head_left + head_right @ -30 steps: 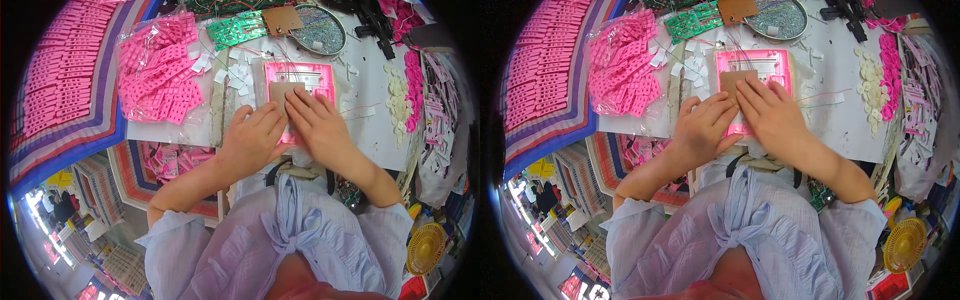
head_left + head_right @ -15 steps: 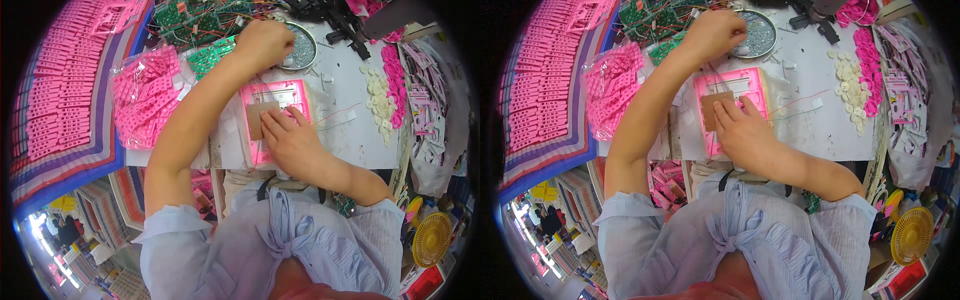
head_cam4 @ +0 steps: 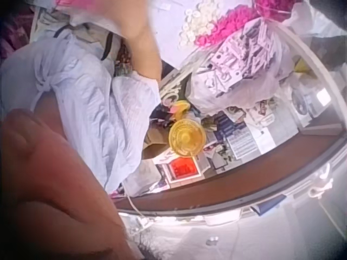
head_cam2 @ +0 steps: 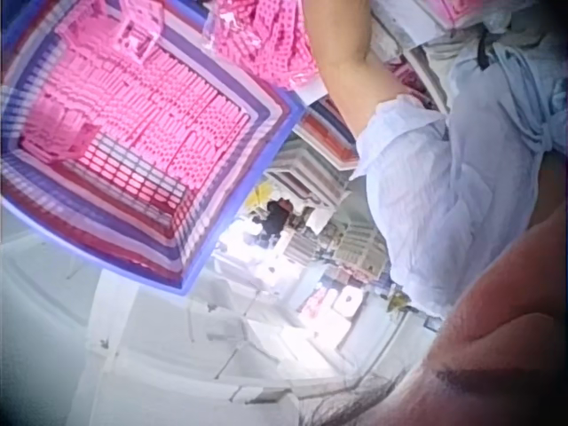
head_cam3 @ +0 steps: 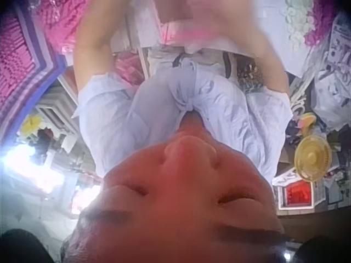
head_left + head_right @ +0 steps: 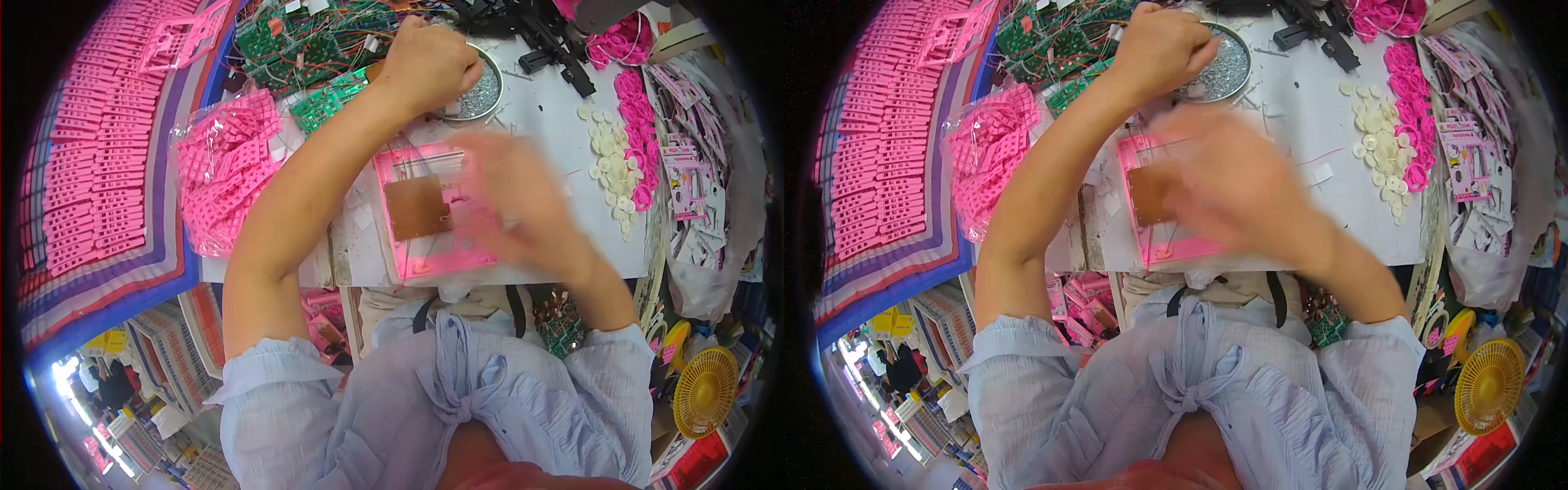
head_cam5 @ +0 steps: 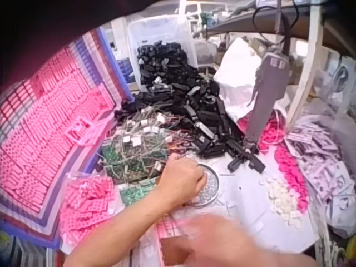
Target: Assembling a pink toy house by installing a circuit board and applying adhesive with a glue gun.
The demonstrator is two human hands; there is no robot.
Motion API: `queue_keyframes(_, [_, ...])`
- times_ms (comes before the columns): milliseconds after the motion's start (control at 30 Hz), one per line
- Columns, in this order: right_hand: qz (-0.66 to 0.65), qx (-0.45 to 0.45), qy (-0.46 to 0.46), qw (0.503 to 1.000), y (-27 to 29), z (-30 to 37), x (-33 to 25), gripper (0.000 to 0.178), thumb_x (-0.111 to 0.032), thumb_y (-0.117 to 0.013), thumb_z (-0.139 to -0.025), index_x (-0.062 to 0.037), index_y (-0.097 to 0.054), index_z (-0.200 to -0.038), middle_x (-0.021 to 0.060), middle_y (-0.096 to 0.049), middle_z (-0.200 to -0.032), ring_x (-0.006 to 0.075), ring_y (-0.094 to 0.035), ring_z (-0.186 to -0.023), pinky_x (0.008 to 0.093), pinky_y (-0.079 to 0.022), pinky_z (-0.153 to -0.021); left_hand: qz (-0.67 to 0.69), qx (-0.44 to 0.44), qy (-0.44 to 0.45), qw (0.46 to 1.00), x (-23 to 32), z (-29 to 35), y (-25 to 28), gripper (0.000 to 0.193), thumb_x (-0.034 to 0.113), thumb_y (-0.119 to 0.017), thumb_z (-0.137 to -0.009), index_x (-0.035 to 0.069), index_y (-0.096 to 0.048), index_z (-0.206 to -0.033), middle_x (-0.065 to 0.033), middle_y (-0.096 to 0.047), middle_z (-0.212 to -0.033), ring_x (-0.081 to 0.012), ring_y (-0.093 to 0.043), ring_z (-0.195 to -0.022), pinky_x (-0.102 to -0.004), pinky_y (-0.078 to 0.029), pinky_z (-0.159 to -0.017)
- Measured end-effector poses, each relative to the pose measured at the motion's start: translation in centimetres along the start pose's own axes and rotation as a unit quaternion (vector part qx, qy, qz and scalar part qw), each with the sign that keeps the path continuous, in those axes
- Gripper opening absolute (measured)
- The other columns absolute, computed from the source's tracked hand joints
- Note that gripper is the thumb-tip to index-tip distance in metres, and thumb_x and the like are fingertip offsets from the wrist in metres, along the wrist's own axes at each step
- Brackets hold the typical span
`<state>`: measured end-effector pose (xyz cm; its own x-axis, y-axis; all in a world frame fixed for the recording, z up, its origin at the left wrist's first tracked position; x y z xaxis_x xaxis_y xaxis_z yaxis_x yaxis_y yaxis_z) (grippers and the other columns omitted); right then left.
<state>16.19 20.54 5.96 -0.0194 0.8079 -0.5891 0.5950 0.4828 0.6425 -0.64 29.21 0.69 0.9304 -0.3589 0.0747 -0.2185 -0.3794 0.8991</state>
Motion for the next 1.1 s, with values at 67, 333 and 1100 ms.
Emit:
queue_keyframes(67, [0.077,0.234,-0.008,0.969,7.1,-0.4,3.4,0.055,-0.004,-0.076,-0.077,0.0005,-0.057,-0.129,0.018,-0.064,-0.12,0.034,-0.061,-0.111,0.0408,-0.049,-0.097,0.069,0.02,0.033,0.997,0.7,2.5,4.6,0.017,0.025,-0.067,-0.084,0.012,-0.069,-0.074,-0.0053,-0.066,-0.077,-0.0259,-0.064,-0.078,-0.0445,-0.039,-0.08])
queue_keyframes(333, [-0.191,0.163,-0.172,0.953,12.8,-7.8,10.0,0.073,-0.031,-0.071,-0.089,0.0041,-0.039,-0.144,0.018,-0.071,-0.102,0.0236,-0.07,-0.085,0.0314,-0.055,-0.076,0.233,0.021,0.112,0.966,6.7,12.7,7.4,0.005,0.016,-0.071,-0.084,0.013,-0.068,-0.087,-0.0002,-0.065,-0.081,-0.0205,-0.061,-0.083,-0.0389,-0.034,-0.084])
queue_keyframes(1100, [-0.514,0.146,-0.04,0.844,0.2,-1.6,-1.0,0.037,-0.02,-0.07,-0.092,-0.008,-0.046,-0.118,-0.0003,-0.047,-0.062,0.0121,-0.047,-0.055,0.0298,-0.042,-0.049,0.281,0.04,0.13,0.95,9.6,13.5,7.3,0.014,0.018,-0.081,-0.073,0.012,-0.072,-0.083,0.0003,-0.067,-0.077,-0.0214,-0.064,-0.078,-0.0393,-0.039,-0.089])
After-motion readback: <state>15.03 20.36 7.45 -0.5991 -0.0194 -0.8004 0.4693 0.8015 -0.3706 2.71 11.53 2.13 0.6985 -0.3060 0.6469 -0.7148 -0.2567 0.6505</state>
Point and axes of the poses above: each hand's wrist, its own z-axis away from the middle knuckle, its own y-axis out of the back of the hand, x = y × z, the point moved 5 cm from there along -z, towards the middle knuckle
